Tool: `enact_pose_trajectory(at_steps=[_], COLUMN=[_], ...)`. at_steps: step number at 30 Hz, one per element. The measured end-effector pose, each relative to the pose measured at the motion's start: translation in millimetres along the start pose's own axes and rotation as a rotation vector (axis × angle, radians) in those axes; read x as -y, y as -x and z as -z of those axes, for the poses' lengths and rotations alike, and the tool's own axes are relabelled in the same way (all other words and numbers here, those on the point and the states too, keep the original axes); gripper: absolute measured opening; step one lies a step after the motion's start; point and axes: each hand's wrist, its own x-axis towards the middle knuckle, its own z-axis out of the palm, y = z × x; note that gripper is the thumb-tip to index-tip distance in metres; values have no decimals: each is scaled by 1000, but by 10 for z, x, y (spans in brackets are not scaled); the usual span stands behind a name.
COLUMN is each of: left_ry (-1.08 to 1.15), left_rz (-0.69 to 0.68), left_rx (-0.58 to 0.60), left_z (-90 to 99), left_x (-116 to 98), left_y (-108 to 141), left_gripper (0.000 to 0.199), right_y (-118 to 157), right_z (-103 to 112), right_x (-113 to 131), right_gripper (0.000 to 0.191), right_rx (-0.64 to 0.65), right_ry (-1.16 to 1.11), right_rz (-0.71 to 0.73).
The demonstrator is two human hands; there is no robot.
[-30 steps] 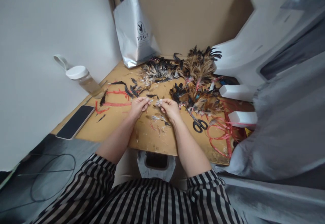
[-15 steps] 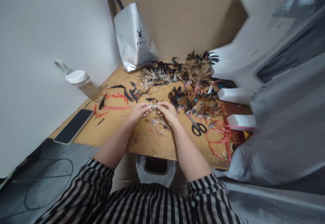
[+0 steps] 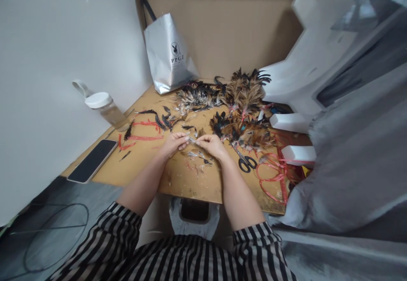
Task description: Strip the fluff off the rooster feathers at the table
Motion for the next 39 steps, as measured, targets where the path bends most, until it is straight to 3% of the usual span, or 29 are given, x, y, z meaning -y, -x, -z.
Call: enact_pose_trajectory(at_steps=[7, 12, 20, 23, 27, 30, 33, 36, 39], left_ry=[200, 164, 146, 141, 139, 120, 107, 116, 131], left_rz=[-19, 22, -28, -60, -62, -70, -59, -34, -27], left_rx=[-56, -62, -64, -115, -162, -184, -201, -189, -180], left_z=[-44, -59, -32, 6, 60, 80, 81, 71, 59], left_x=[-5, 13, 54, 57, 75, 100, 114, 101, 70], left_y=[-38, -45, -48, -63, -82, -96, -107, -109, -106], left_gripper=[33, 31, 26, 27, 28, 28, 29, 28, 27], right_y=[-70, -109, -111, -39, 72, 123, 148, 148, 127], right_z=[-228, -355, -349, -241, -124, -130, -193, -237, -221], right_x=[-6, -69, -75, -17, 74, 124, 141, 125, 102], right_gripper=[24, 25, 25, 21, 13, 15, 17, 18, 17], right_rx=[-228, -239, -184, -87, 92, 188, 205, 152, 82], right_ry=[-314, -282, -45, 227, 664, 927, 1108, 1117, 905], right_rz=[86, 123, 146, 181, 329, 359, 325, 298, 261])
